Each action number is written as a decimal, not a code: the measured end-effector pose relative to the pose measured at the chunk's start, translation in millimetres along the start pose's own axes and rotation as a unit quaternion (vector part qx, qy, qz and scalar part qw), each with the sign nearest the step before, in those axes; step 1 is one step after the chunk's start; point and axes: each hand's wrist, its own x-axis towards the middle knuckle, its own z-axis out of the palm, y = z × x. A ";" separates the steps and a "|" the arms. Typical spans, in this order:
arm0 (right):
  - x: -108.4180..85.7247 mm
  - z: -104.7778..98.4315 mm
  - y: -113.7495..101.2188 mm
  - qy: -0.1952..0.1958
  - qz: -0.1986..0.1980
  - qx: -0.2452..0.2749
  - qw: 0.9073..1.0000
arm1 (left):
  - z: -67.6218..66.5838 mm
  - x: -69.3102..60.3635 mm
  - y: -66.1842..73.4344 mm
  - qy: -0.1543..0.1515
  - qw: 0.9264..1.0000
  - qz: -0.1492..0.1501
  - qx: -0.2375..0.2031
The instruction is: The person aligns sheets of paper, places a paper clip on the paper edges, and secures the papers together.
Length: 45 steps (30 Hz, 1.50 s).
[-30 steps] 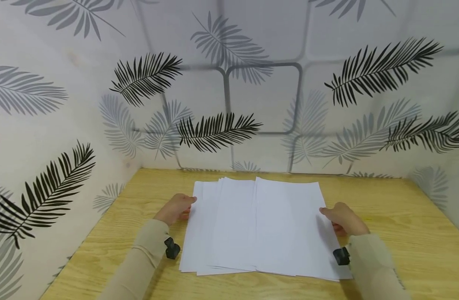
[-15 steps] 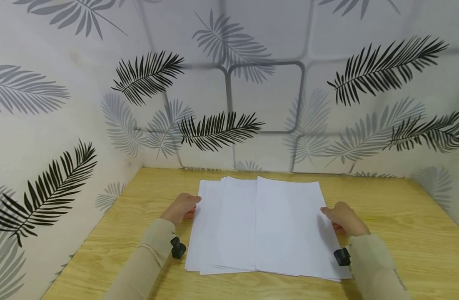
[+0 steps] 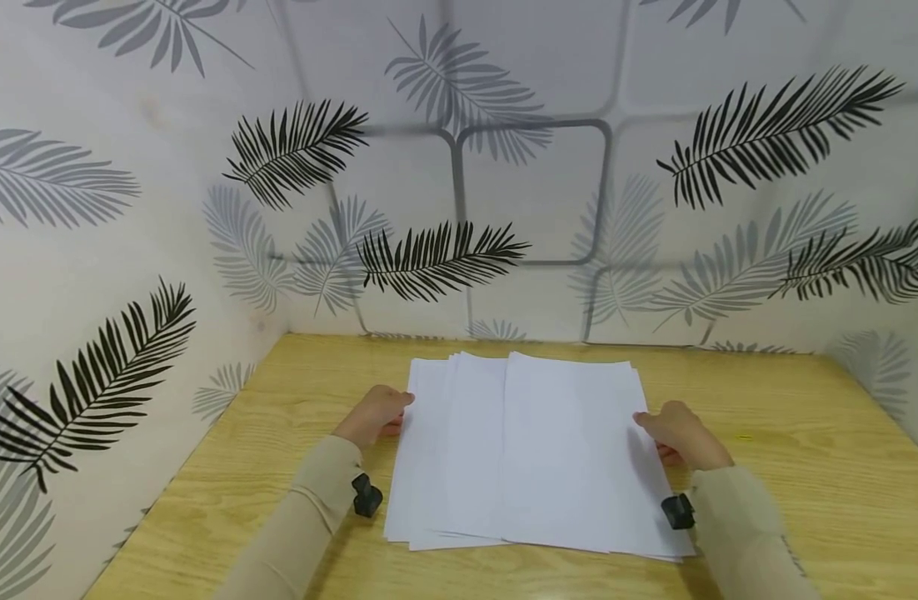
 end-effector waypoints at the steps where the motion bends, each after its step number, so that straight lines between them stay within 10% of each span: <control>1: -0.1 0.4 -1.3 -0.001 0.001 -0.002 1.000 | 0.5 0.6 -0.3 0.000 1.000 0.002 0.001; 45: -5.2 19.3 -20.8 0.004 -0.037 -0.043 0.998 | 43.5 -11.3 12.7 0.023 0.999 0.031 -0.001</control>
